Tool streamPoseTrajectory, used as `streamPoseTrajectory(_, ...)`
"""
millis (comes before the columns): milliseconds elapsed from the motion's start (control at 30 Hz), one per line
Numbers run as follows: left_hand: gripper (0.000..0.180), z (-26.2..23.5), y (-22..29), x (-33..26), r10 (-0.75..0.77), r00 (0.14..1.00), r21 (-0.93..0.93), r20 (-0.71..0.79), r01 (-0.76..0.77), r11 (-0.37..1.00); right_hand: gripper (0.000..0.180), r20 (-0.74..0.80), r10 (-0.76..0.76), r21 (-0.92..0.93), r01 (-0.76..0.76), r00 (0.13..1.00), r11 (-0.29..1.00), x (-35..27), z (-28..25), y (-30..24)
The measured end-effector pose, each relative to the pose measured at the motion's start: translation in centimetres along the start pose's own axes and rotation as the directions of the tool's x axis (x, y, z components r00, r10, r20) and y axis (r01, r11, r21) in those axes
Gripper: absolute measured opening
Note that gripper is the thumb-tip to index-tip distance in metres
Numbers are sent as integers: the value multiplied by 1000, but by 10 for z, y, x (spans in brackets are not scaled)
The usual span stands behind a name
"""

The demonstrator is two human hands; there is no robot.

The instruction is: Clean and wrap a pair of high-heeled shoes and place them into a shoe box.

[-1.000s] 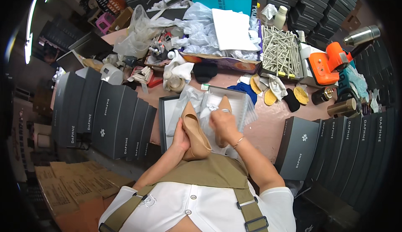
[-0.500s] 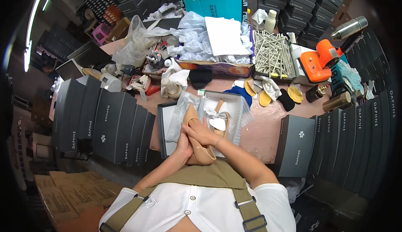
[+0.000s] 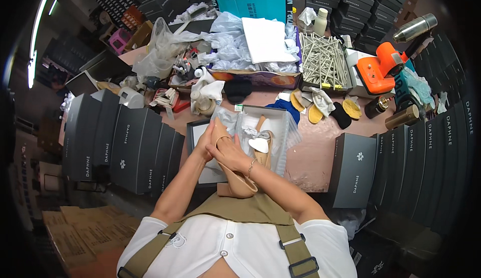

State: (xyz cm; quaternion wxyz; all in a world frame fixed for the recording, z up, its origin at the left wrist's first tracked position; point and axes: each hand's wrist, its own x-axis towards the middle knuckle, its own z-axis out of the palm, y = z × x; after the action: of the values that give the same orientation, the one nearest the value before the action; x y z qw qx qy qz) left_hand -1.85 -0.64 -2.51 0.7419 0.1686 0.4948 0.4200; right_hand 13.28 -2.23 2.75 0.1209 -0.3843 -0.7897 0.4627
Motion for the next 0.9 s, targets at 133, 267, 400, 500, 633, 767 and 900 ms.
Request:
streamPoseTrajectory(133, 59, 0, 0, -12, -31, 974, -65, -223, 17, 998, 77, -143, 4, 195, 24, 990, 981, 22, 35, 11)
streamPoseTrajectory(267, 59, -5, -1, -35, -6, 982, -154, -191, -24, 988, 77, 204, -41, 163, 8, 978, 987, 25, 11, 5)
streamPoseTrajectory(400, 55, -4, 10, -36, 167, 982, 7, -83, -167, 986, 74, 97, -197, 220, 172, 976, 960, -10, -8, 4)
streamPoseTrajectory(500, 53, -1, 24, -58, 266, 958, 10, -111, -266, 964, 61, 207, -172, 446, 64, 963, 893, -49, -42, 0)
streamPoseTrajectory(633, 53, 42, 48, -68, 566, 825, 154, -6, -558, 815, 65, -264, 16, 783, 205, 964, 587, -52, -85, -23)
streamPoseTrajectory(767, 53, 95, 55, -103, 784, 558, 393, 271, -808, 439, 64, 64, 27, 986, -59, 998, -153, -43, -71, -29)
streamPoseTrajectory(900, 48, 112, 51, -116, 778, 510, 538, 367, -799, 269, 68, -142, 35, 929, 145, 989, -339, -37, -61, -42)
